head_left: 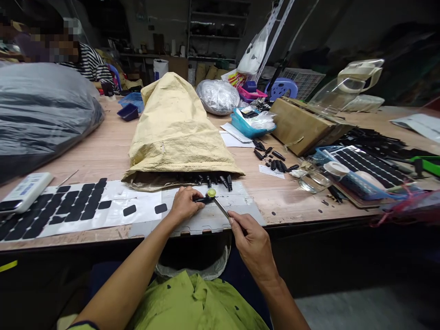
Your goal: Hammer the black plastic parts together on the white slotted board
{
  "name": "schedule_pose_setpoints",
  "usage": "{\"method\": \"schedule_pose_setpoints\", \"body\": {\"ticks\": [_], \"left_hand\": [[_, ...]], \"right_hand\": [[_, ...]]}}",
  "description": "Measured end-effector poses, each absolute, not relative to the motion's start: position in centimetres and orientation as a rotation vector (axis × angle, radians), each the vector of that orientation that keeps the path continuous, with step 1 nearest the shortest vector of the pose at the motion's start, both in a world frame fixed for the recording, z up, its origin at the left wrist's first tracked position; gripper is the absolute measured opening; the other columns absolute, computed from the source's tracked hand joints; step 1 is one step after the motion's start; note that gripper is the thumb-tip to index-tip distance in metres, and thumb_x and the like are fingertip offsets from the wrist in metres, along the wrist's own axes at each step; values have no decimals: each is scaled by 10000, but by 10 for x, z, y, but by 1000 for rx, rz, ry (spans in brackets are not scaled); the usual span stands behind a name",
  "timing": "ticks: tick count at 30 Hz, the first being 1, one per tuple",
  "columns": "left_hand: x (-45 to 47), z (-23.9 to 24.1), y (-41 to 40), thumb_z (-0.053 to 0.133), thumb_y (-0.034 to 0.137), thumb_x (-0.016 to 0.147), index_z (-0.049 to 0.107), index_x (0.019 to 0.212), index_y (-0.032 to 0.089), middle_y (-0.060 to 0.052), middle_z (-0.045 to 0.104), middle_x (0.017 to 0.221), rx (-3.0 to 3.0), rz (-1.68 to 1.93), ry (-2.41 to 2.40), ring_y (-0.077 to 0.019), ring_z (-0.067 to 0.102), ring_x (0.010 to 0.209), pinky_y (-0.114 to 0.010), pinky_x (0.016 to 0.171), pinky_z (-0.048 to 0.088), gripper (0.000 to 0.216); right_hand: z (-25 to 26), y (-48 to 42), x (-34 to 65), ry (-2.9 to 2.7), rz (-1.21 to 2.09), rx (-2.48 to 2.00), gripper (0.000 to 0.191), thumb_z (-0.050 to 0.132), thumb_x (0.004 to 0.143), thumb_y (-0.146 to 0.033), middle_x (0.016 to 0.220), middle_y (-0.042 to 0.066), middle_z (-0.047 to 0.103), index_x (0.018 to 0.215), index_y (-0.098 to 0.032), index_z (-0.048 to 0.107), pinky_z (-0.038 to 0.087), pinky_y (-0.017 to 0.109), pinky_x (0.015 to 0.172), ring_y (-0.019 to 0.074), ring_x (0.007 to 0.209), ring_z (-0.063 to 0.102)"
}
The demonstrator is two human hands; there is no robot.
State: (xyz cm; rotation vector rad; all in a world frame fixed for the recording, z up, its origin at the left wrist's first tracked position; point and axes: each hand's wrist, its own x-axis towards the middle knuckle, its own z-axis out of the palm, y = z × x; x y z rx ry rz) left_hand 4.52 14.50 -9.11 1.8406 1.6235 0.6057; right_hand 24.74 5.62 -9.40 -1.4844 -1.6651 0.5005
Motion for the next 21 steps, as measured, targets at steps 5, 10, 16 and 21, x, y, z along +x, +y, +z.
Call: {"method": "schedule_pose_setpoints", "body": {"ticks": [5, 10, 16, 21], "left_hand": [[45, -93, 146, 754, 245, 709, 756, 912, 246, -20, 666, 886, 1868, 618, 1607, -231, 528, 958, -332, 825, 437, 203], [45, -90, 144, 736, 244, 733, 727, 820, 219, -24, 653, 879, 1900, 587, 1615, -230, 517, 946, -327, 801, 428, 92], [44, -89, 143, 751, 237, 719, 745, 914, 231, -19, 666, 913, 1859, 616, 1596, -226, 520, 973, -318, 830, 420, 195], [42, -89, 142, 712, 252, 749, 742, 932, 230, -25, 649, 909, 1911, 582, 1585, -229, 513, 953, -331, 820, 415, 188]], "right_hand": [[-90, 55, 243, -1674, 509, -1482, 246, 533, 931, -315, 968, 53, 706, 1075, -231, 714, 522, 306, 814, 181, 908, 658], [-88, 55, 234, -1705, 542, -1452, 258, 518, 939, -321, 937, 55, 701, 1079, -227, 714, 514, 295, 779, 178, 872, 655], [-94, 59, 244, -1682, 510, -1525, 262, 521, 933, -332, 981, 47, 701, 1078, -225, 711, 497, 285, 814, 175, 917, 651], [-105, 69, 260, -1698, 166, -1700, 274, 507, 924, -312, 926, 43, 692, 1070, -231, 725, 462, 297, 768, 186, 861, 631]]}}
